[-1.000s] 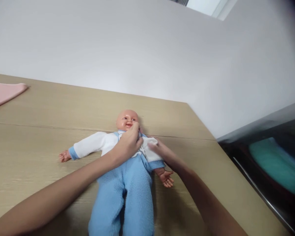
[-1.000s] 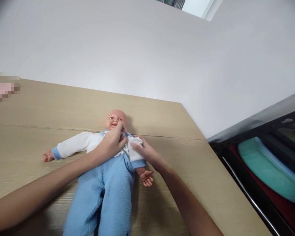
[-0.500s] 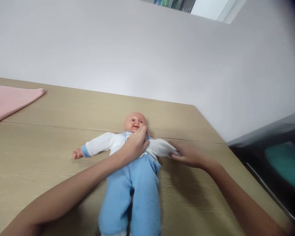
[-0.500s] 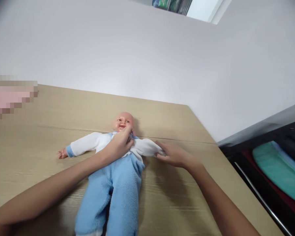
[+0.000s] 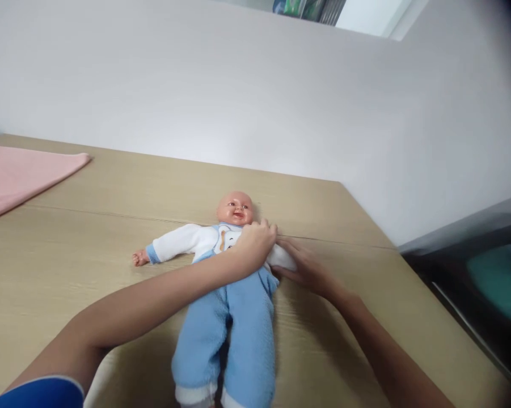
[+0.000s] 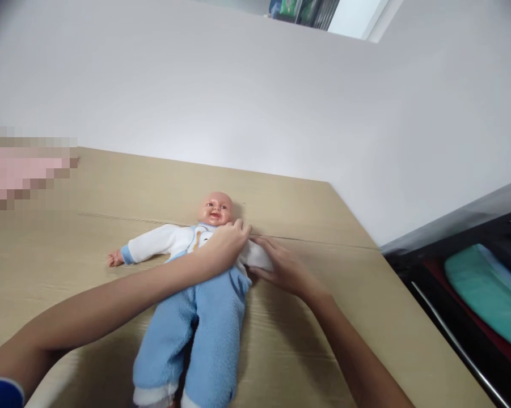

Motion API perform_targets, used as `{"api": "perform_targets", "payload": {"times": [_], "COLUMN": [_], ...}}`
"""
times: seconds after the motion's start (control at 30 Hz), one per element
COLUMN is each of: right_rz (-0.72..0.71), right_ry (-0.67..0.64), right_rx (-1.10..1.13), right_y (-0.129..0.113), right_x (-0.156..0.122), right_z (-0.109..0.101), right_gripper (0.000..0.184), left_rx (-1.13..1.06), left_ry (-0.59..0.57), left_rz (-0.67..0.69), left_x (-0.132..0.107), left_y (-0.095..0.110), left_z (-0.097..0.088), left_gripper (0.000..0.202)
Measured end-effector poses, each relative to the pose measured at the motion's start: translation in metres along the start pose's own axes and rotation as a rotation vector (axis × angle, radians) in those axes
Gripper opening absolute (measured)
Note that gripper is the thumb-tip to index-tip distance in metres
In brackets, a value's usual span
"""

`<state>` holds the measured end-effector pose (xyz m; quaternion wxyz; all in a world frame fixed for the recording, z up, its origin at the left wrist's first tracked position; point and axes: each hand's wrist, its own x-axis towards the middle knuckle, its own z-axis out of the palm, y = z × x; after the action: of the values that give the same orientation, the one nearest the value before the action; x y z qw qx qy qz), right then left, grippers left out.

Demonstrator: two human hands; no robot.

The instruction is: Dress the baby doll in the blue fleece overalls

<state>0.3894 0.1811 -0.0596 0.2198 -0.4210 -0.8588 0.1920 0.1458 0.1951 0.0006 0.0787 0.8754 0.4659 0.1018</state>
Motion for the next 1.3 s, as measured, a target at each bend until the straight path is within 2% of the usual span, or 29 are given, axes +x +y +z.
{"api": "perform_targets", "payload": {"times": [0.07, 0.13, 0.23, 0.33, 0.4, 0.47, 0.57, 0.63, 0.7, 0.83, 0.93, 1.0, 1.13, 1.3], "right_rz": [-0.013, -0.025, -0.051, -0.078, -0.144, -0.224, -0.252, -0.166, -0.044, 0.135, 0.270, 0.338, 0.366, 0.342], "right_ry": [0.022, 0.008, -0.005, 0.055, 0.135, 0.180, 0.155, 0.148, 0.106, -0.010, 0.060, 0.135, 0.255, 0.340], "right_rx": [-0.062, -0.118, -0.157, -0.214, -0.229, -0.172, -0.003, 0.096, 0.180, 0.482, 0.793, 0.891, 0.791, 0.631], "right_y": [0.004, 0.010, 0.014, 0.003, -0.013, -0.032, -0.057, -0.067, -0.071, -0.069, -0.065, -0.063, -0.061, -0.062], "right_x": [-0.003, -0.007, -0.011, -0.014, -0.016, -0.021, -0.026, -0.025, -0.020, -0.009, -0.004, -0.002, 0.001, -0.003], "right_z": [0.011, 0.017, 0.016, 0.014, 0.014, 0.016, 0.025, 0.031, 0.035, 0.036, 0.041, 0.050, 0.069, 0.082], "right_gripper": [0.044, 0.030, 0.027, 0.036, 0.050, 0.055, 0.032, 0.016, 0.013, 0.036, 0.043, 0.048, 0.051, 0.051], "left_rx": [0.047, 0.087, 0.127, 0.155, 0.167, 0.143, 0.010, -0.092, -0.189, -0.408, -0.614, -0.758, -0.976, -1.084], "left_ry": [-0.004, 0.004, 0.020, 0.046, 0.108, 0.235, 0.448, 0.512, 0.531, 0.462, 0.330, 0.258, 0.145, 0.117], "left_rz": [-0.028, -0.060, -0.078, -0.063, -0.026, 0.030, 0.029, -0.032, -0.097, -0.262, -0.377, -0.407, -0.390, -0.420], "left_x": [0.006, 0.009, 0.010, 0.001, -0.013, -0.034, -0.072, -0.095, -0.116, -0.153, -0.176, -0.186, -0.190, -0.188], "left_y": [0.003, 0.002, 0.000, -0.004, -0.010, -0.019, -0.037, -0.050, -0.060, -0.076, -0.087, -0.095, -0.110, -0.115], "left_z": [0.001, 0.003, 0.004, 0.000, -0.004, -0.005, -0.001, 0.004, 0.009, 0.015, 0.024, 0.030, 0.033, 0.024], "left_gripper": [0.031, 0.032, 0.034, 0.033, 0.026, 0.027, 0.027, 0.024, 0.020, 0.019, 0.033, 0.041, 0.048, 0.054]}}
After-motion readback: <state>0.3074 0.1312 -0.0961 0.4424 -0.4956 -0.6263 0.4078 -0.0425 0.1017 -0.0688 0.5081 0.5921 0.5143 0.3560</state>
